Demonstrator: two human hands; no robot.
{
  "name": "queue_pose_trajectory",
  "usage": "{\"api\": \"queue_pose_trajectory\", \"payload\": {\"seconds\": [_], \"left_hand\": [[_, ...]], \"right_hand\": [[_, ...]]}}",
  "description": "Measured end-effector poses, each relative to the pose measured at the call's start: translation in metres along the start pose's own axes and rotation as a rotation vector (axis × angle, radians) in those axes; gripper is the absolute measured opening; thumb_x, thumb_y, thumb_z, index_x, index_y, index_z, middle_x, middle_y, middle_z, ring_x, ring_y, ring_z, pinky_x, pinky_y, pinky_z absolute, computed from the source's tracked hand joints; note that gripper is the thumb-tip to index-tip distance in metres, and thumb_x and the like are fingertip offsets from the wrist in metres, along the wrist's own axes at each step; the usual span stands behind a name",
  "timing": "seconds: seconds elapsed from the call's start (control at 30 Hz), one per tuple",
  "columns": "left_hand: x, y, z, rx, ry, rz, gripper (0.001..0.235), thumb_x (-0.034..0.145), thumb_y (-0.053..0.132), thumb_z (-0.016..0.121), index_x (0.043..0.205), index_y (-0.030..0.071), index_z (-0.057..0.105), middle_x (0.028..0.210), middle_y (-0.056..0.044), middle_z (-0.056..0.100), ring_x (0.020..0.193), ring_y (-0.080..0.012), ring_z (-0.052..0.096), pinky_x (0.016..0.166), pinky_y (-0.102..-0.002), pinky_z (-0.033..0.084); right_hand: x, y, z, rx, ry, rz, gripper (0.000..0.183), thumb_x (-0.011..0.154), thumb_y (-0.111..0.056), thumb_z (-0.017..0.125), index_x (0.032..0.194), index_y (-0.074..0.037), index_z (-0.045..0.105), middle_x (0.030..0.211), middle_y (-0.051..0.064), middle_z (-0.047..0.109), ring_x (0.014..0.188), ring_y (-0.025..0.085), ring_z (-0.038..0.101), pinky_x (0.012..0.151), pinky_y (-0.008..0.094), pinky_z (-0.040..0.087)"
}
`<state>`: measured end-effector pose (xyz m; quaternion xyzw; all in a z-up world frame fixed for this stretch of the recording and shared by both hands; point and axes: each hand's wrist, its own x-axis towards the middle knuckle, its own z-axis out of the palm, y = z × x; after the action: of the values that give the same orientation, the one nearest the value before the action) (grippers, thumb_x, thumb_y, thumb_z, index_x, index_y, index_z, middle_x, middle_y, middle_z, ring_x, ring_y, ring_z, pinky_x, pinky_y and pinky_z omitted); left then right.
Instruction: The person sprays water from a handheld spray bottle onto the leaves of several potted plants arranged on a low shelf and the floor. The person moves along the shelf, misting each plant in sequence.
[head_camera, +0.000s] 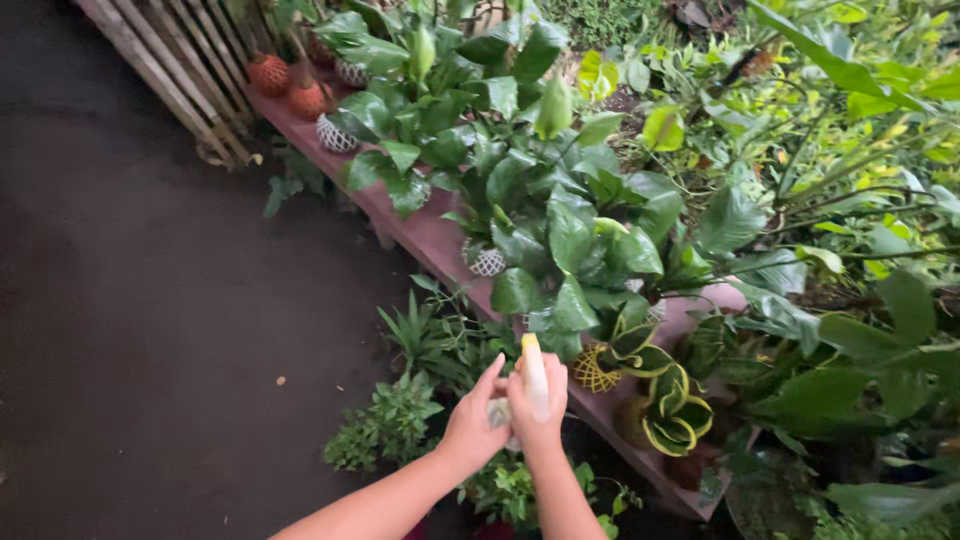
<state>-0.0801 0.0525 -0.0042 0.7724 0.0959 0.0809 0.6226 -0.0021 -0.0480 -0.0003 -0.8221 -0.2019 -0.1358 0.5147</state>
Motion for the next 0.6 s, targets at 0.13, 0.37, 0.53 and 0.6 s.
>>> {"api": "queue_pose_trajectory", "payload": {"seconds": [0.13,0.37,0.53,0.6], "left_hand": [[0.01,0.005,-0.03,-0.005,0.076,0.012,0.098,0.075,0.006,0.08,0.158,0.01,0.03,0.121,-0.008,0.07,0.114,-0.0222,0.07,0.098,-0.034,0.054],[0.006,0.004,-0.077,0.043,0.157,0.008,0.097,0.076,0.004,0.08,0.158,0.01,0.029,0.123,-0.009,0.07,0.118,-0.0227,0.067,0.099,-0.035,0.052],[0.003,-0.001,-0.107,0.03,0.215,-0.022,0.097,0.075,0.003,0.078,0.158,0.01,0.028,0.12,-0.01,0.071,0.115,-0.0231,0.07,0.099,-0.035,0.053],[0.006,-0.001,-0.117,0.052,0.238,-0.023,0.097,0.075,0.004,0.077,0.158,0.01,0.028,0.121,-0.009,0.072,0.114,-0.0231,0.07,0.099,-0.035,0.053]], "right_hand": [[0.02,-0.03,0.024,0.12,-0.039,-0.005,0.03,0.073,-0.005,0.068,0.103,-0.005,0.064,0.095,0.008,0.062,0.088,0.029,0.058,0.076,0.04,0.049],[0.023,-0.061,0.072,-0.029,-0.015,-0.133,0.02,0.078,-0.006,0.071,0.097,-0.008,0.066,0.093,0.008,0.063,0.088,0.03,0.058,0.079,0.042,0.047],[0.027,-0.074,0.101,0.17,-0.119,-0.062,0.031,0.074,-0.006,0.069,0.105,-0.006,0.065,0.095,0.007,0.066,0.088,0.029,0.059,0.078,0.04,0.049],[0.029,-0.079,0.113,0.197,-0.111,-0.014,0.031,0.075,-0.005,0.068,0.106,-0.007,0.065,0.096,0.006,0.067,0.089,0.027,0.06,0.079,0.039,0.05]]}}
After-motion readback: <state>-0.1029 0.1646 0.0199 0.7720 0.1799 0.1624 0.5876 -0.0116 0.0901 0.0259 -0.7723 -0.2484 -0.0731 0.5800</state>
